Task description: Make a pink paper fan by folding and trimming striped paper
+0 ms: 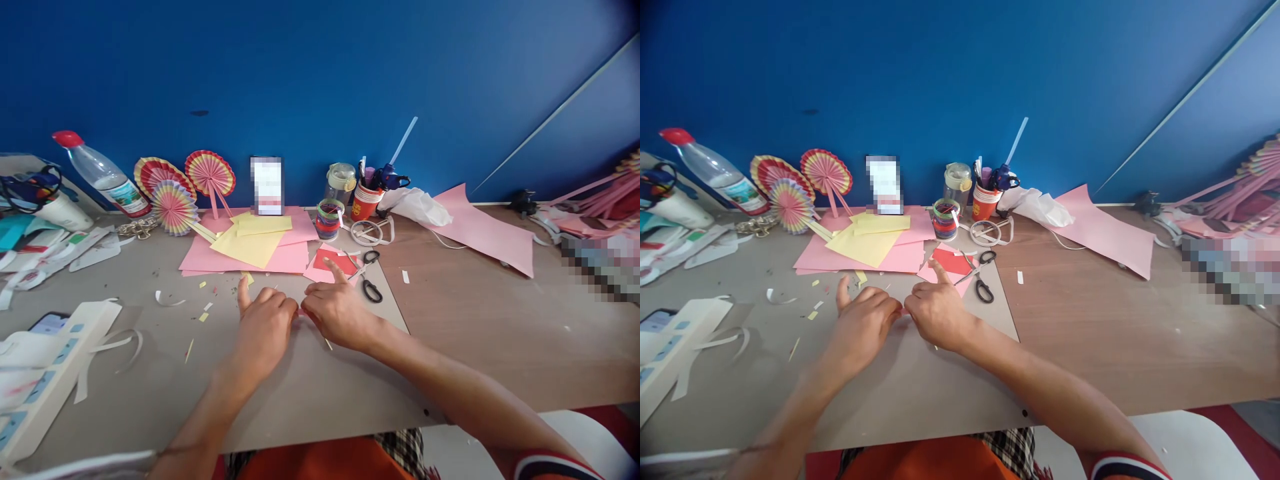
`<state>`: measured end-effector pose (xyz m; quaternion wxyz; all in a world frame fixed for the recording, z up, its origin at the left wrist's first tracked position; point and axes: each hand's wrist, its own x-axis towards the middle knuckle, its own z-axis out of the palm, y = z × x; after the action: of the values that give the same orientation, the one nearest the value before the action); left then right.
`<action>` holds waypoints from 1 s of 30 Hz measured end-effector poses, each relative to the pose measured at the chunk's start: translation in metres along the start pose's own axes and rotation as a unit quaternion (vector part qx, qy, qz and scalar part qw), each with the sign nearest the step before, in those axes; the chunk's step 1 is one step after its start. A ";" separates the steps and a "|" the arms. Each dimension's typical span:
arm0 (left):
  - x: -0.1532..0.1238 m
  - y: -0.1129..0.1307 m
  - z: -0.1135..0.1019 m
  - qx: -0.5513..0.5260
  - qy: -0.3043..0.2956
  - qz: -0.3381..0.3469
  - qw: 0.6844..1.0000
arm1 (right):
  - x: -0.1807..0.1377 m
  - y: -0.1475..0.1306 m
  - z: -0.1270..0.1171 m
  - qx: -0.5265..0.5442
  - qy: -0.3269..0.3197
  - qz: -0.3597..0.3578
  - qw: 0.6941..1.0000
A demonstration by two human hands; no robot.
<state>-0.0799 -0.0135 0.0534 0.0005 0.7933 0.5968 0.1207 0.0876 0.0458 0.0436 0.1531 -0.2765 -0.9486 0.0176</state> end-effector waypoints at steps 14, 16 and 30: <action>0.018 -0.020 0.007 -0.047 0.045 -0.047 0.997 | -0.005 0.031 0.001 0.023 0.030 0.064 0.997; 0.018 -0.028 0.007 -0.051 0.037 -0.049 0.997 | -0.006 0.036 0.004 0.012 0.035 0.075 0.996; 0.019 -0.066 0.003 -0.073 -0.055 -0.075 0.993 | -0.006 0.035 0.013 -0.004 0.062 0.089 0.994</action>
<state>-0.1373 0.0243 0.0445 0.1000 0.7496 0.6431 0.1200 0.1067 0.0732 0.0250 0.2087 -0.3614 -0.9087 0.0102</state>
